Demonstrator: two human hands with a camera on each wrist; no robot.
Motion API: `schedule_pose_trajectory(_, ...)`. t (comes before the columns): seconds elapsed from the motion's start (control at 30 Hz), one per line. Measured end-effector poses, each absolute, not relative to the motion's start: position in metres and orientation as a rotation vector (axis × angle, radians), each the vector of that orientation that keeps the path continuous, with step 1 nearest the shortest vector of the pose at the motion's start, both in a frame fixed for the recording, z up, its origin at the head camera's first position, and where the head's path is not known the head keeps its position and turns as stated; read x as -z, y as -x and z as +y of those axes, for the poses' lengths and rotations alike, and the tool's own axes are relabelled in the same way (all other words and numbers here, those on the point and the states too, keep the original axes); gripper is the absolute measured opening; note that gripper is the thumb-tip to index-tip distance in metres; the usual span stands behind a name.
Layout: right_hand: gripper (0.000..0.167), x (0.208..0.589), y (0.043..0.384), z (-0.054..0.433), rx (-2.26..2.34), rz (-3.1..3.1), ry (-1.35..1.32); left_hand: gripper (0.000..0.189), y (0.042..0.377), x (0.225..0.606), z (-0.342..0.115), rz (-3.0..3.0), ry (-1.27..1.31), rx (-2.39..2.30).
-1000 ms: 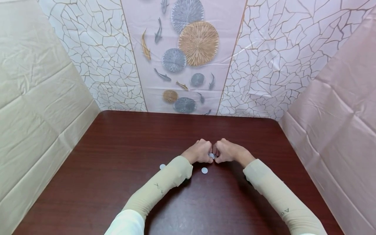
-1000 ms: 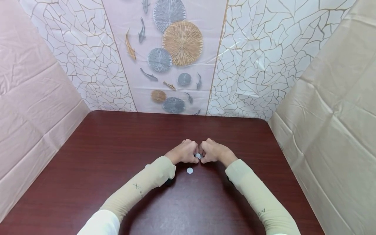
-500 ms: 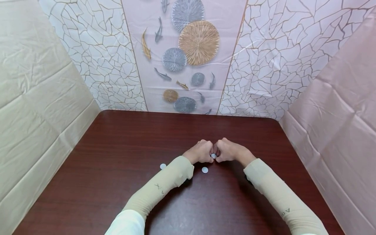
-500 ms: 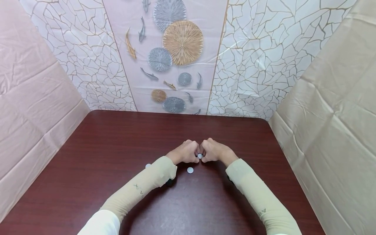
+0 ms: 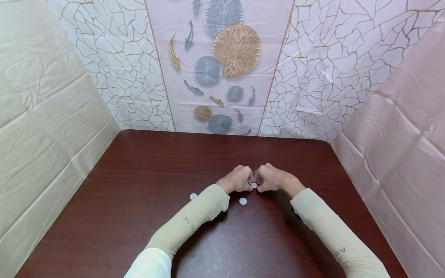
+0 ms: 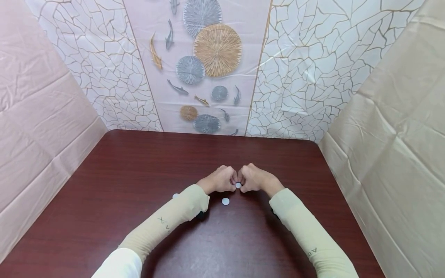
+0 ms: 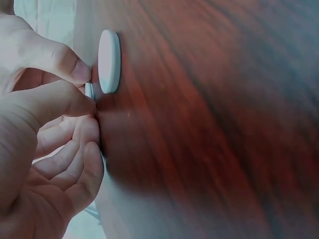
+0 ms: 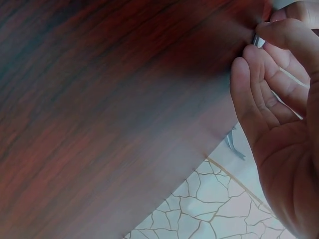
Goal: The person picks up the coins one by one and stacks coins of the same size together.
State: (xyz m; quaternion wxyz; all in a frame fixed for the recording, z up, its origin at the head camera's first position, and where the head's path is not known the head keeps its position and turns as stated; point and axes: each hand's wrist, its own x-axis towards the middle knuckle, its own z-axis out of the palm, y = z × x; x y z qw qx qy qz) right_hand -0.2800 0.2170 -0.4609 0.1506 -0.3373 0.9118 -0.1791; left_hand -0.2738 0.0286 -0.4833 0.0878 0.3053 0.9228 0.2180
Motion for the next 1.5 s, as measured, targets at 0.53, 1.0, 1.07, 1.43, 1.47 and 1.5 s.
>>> schedule_pose_trajectory(0.53, 0.013, 0.462, 0.278, 0.218, 0.530, 2.615, 0.953, 0.010, 0.275, 0.486, 0.029, 2.739, -0.926, -0.696)
schedule_pose_trajectory(1.0, 0.013, 0.463, 0.281, 0.219, 0.512, 2.612, 0.969, 0.007, 0.275, 0.484, 0.027, 2.706, -0.928, -0.722)
schedule_pose_trajectory(1.07, 0.013, 0.463, 0.281, 0.218, 0.512, 2.614, 0.965, 0.007, 0.275, 0.483, 0.027, 2.695, -0.924, -0.723)
schedule_pose_trajectory(1.43, 0.016, 0.462, 0.280, 0.223, 0.542, 2.608, 0.867, 0.021, 0.274, 0.464, -0.002, 2.643, -0.947, -0.654)
schedule_pose_trajectory(1.47, 0.017, 0.462, 0.280, 0.224, 0.559, 2.600, 0.850, 0.022, 0.274, 0.461, -0.006, 2.643, -0.956, -0.650)
schedule_pose_trajectory(1.5, 0.017, 0.462, 0.280, 0.225, 0.576, 2.591, 0.832, 0.023, 0.274, 0.458, -0.011, 2.645, -0.965, -0.645)
